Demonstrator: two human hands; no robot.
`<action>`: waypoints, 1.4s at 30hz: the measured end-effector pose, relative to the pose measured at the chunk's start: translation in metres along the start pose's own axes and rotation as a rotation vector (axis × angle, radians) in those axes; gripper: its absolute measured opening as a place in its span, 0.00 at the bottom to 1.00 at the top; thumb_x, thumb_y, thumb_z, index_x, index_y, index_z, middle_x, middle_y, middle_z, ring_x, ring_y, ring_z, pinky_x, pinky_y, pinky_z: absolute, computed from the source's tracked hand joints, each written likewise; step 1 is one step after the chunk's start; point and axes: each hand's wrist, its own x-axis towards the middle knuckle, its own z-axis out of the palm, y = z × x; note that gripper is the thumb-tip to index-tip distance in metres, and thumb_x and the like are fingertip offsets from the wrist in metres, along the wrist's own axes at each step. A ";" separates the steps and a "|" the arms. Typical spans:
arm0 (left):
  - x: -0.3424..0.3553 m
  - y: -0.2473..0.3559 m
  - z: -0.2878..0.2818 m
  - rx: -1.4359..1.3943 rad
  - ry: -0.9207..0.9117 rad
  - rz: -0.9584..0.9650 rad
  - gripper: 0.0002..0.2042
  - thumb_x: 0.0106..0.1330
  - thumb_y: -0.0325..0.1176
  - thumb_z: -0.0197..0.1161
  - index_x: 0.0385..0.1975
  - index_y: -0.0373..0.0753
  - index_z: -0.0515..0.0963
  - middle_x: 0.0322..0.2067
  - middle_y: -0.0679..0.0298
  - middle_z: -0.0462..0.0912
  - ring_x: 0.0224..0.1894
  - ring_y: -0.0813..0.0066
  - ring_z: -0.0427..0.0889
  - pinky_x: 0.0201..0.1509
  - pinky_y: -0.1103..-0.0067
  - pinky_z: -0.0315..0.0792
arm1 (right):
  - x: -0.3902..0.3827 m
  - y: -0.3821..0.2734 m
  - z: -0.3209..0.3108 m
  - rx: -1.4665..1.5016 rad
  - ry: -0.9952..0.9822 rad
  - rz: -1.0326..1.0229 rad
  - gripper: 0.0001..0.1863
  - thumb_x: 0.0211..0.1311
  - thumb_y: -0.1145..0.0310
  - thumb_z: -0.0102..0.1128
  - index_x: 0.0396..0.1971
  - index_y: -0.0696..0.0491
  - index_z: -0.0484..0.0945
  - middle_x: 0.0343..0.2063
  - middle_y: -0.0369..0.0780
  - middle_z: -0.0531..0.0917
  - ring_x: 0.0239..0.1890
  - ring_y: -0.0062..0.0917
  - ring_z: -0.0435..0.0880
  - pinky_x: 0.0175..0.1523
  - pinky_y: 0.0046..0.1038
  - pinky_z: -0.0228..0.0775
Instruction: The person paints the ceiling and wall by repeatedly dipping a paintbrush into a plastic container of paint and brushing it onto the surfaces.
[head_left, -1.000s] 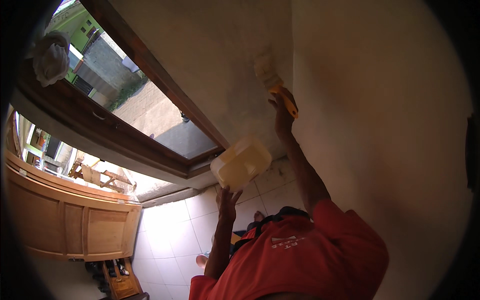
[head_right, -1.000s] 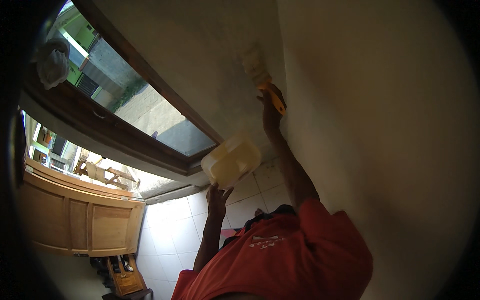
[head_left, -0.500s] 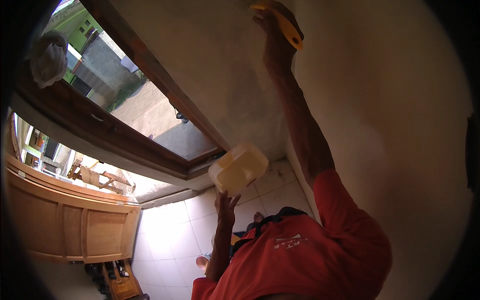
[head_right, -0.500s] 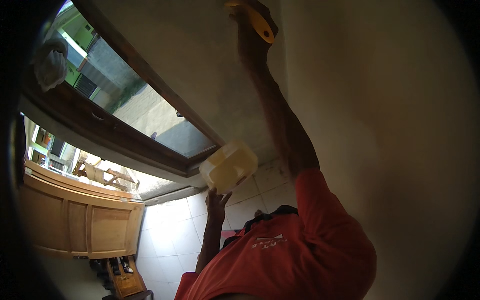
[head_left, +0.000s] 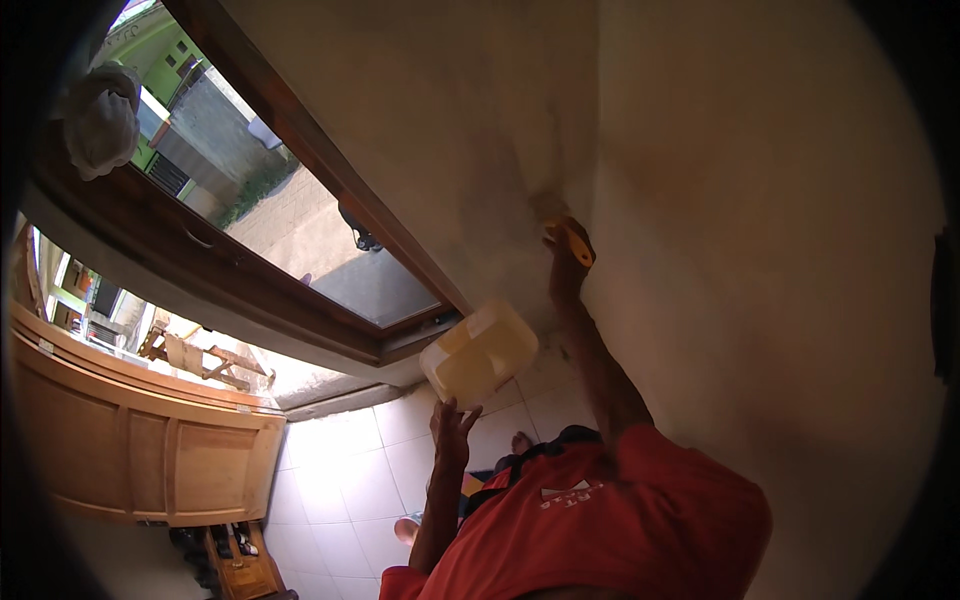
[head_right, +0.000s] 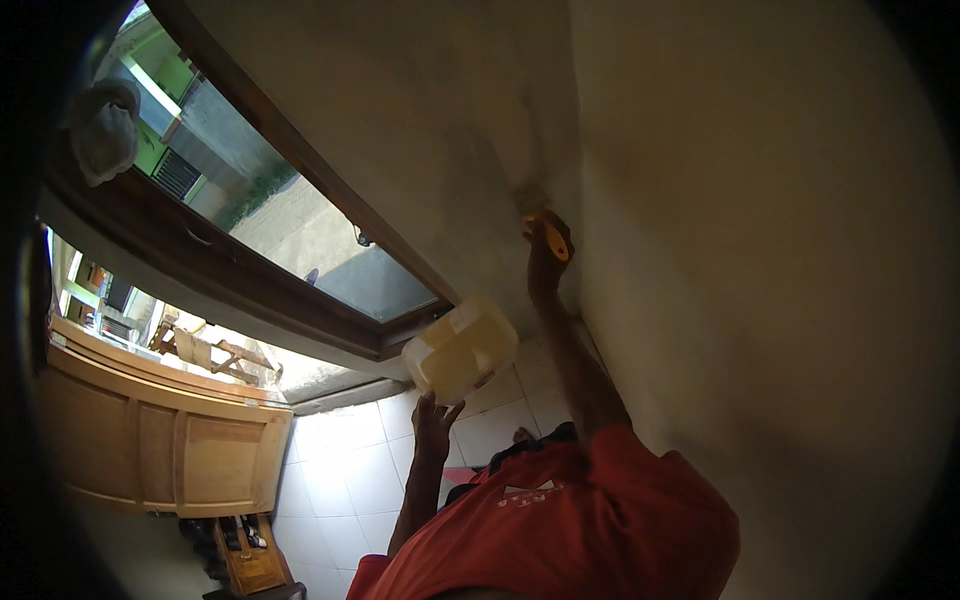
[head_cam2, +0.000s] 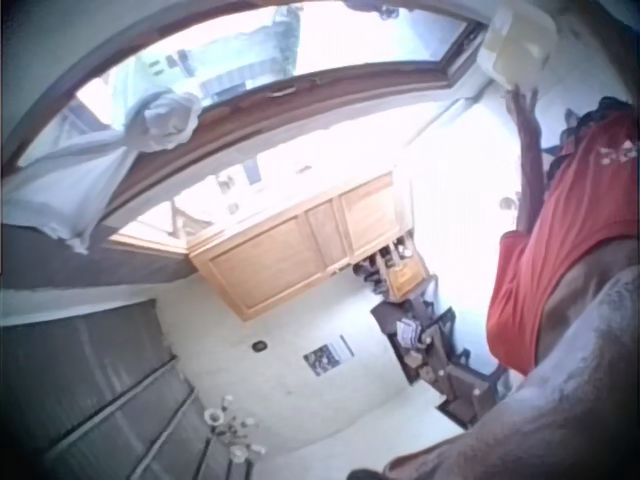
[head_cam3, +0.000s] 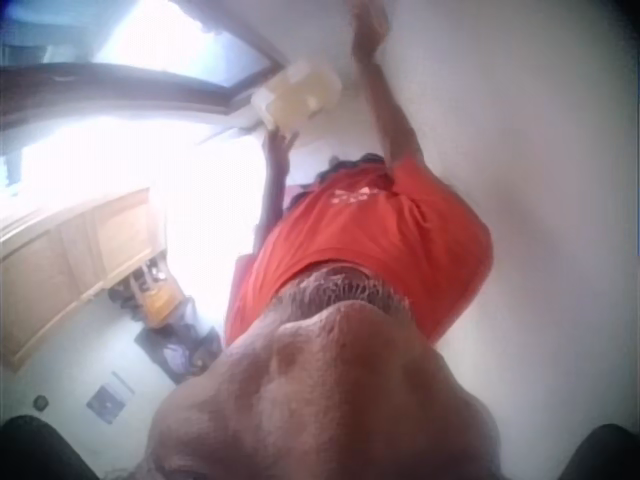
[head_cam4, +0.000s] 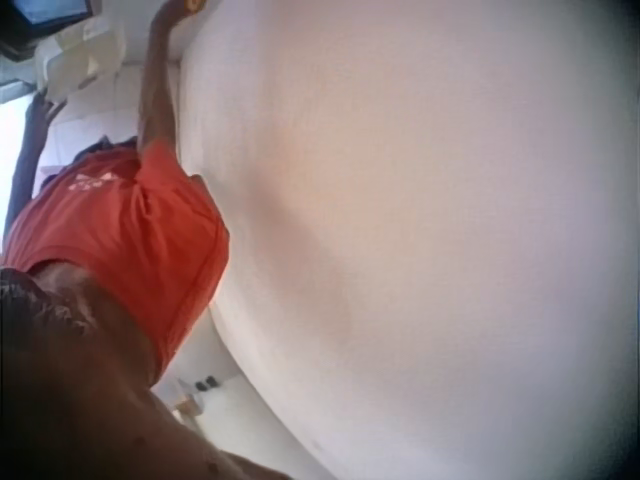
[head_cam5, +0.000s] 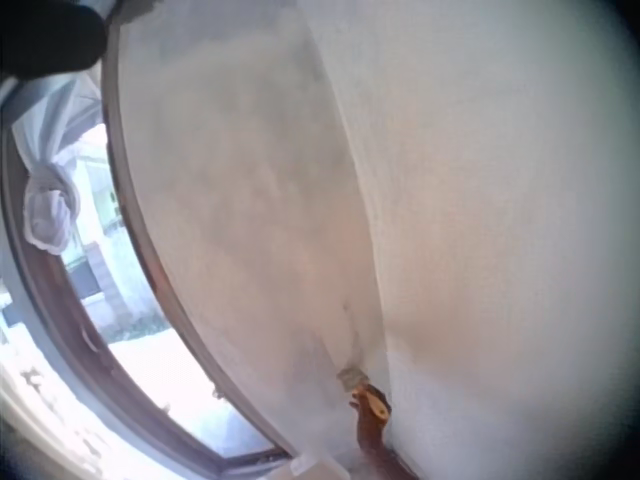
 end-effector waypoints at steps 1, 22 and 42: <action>0.000 0.000 -0.001 -0.001 -0.009 0.005 0.29 0.68 0.49 0.59 0.61 0.35 0.65 0.59 0.54 0.71 0.63 0.56 0.72 0.62 0.57 0.74 | 0.011 -0.025 0.020 0.058 -0.081 -0.130 0.14 0.69 0.71 0.57 0.52 0.59 0.75 0.48 0.43 0.80 0.48 0.27 0.83 0.51 0.30 0.82; 0.002 0.004 0.001 0.043 -0.047 -0.015 0.30 0.68 0.50 0.59 0.60 0.33 0.65 0.59 0.53 0.71 0.62 0.55 0.72 0.62 0.57 0.74 | 0.015 0.030 -0.038 0.007 0.141 0.086 0.17 0.68 0.73 0.58 0.55 0.59 0.74 0.50 0.44 0.79 0.50 0.30 0.82 0.53 0.32 0.81; -0.001 0.001 0.005 -0.033 -0.043 0.004 0.29 0.67 0.45 0.59 0.61 0.33 0.62 0.57 0.53 0.70 0.61 0.57 0.73 0.61 0.60 0.74 | 0.022 0.011 -0.039 0.006 0.213 0.199 0.19 0.70 0.71 0.53 0.59 0.59 0.69 0.55 0.44 0.73 0.57 0.34 0.77 0.60 0.39 0.76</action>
